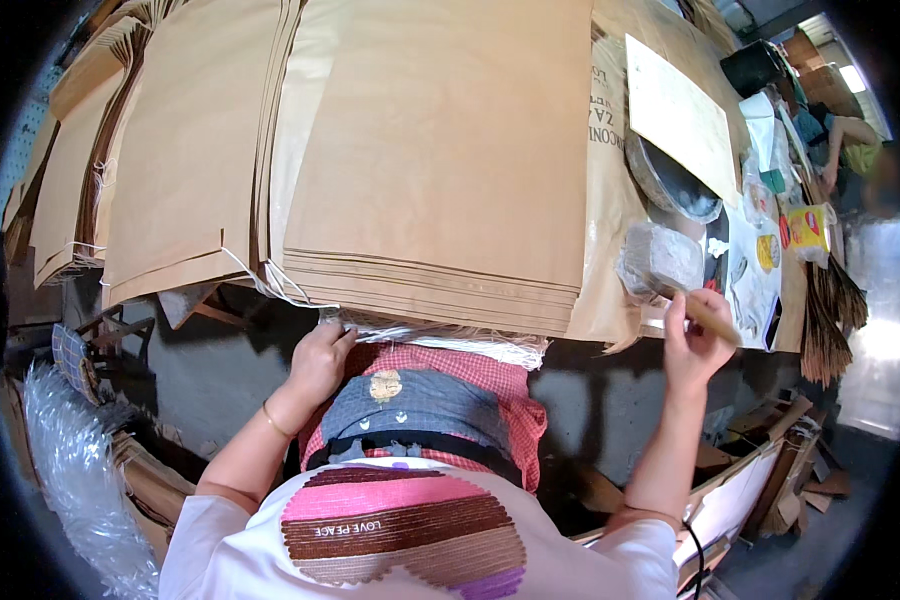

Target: The person repeatedly applies glue to the edge of flat cardboard sheets using a brush, then presses a string along the glued edge to secure it. The person works on a stack of similar sheets at a cluttered workbench.

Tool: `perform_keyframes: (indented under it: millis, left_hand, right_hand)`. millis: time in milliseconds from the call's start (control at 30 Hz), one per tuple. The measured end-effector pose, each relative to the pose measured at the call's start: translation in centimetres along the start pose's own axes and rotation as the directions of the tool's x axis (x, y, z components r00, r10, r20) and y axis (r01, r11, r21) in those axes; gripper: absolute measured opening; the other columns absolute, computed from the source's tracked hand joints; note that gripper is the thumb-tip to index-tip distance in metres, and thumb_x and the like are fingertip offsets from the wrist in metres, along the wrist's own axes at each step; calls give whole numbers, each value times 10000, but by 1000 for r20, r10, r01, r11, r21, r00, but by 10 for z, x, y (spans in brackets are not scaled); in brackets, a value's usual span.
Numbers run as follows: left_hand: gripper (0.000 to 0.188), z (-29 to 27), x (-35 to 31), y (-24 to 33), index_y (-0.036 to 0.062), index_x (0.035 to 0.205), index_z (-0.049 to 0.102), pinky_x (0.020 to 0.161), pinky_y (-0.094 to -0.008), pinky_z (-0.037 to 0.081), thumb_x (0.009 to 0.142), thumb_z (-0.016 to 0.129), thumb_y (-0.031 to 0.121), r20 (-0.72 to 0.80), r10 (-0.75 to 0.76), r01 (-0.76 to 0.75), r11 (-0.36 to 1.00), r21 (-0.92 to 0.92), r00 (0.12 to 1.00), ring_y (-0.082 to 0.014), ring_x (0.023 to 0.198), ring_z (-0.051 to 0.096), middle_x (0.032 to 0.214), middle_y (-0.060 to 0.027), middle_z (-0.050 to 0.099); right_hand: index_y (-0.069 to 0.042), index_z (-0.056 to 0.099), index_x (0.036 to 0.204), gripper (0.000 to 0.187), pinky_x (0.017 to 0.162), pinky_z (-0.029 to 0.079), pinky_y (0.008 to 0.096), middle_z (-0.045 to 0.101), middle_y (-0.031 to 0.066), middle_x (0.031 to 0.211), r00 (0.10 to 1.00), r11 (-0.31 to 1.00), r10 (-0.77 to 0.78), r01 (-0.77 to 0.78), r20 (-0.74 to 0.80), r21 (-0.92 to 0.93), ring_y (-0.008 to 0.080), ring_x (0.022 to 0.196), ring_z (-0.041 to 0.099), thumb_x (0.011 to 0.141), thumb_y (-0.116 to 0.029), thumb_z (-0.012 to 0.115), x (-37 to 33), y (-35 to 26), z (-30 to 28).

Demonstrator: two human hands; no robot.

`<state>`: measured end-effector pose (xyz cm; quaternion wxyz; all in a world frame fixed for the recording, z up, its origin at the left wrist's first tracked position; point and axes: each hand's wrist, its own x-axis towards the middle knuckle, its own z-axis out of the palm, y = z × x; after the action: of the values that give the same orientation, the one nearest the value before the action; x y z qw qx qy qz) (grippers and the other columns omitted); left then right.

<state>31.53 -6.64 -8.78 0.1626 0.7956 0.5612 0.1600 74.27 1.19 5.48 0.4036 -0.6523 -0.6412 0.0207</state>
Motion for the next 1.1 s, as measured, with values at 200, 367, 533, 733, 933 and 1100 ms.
perform_keyframes:
  millis: [200,367,533,733,933,1100]
  left_hand:
    - [83,-26,-16,-8,44,708,666,598,-363,453,672,597,73,-1,-44,44,998,41,999,-238,644,550,568,-64,550]
    - [57,-82,1,4,34,614,592,639,-363,393,666,587,57,18,-19,15,983,186,1000,-227,765,522,752,-82,583]
    - [79,-95,3,19,-25,677,621,693,-387,388,637,616,43,-145,50,-25,985,171,988,-281,886,519,978,-157,590]
    - [188,-97,59,13,-62,803,610,819,-381,439,650,603,47,-111,28,-7,983,186,993,-299,966,534,1227,-229,553]
    - [190,-81,78,5,-76,802,610,865,-356,456,664,589,53,12,32,-34,960,278,999,-305,936,558,1172,-263,586]
    - [186,-83,80,11,-66,779,602,855,-361,455,632,606,48,82,0,-25,952,304,997,-304,910,562,1199,-264,570]
  right_hand:
    - [-1,653,884,56,570,400,201,613,9,785,993,849,71,-109,93,518,54,624,490,866,-15,602,-9,-127,114]
    - [11,661,878,90,594,423,212,619,8,758,915,773,-26,-236,402,588,62,666,529,898,-45,593,-10,-180,172]
    - [11,663,832,122,621,493,249,664,43,740,901,722,-40,-272,431,636,103,693,617,853,-109,661,-6,-195,183]
    - [9,637,722,175,541,482,302,650,85,639,878,796,-83,-226,471,561,158,572,623,831,-128,645,-5,-206,201]
    - [-4,575,616,279,499,460,376,589,153,560,873,972,76,-172,483,158,283,508,600,787,-216,636,6,-143,173]
    - [6,590,655,252,515,464,401,583,161,565,927,992,100,-66,363,-107,334,534,599,768,-215,638,9,-81,133]
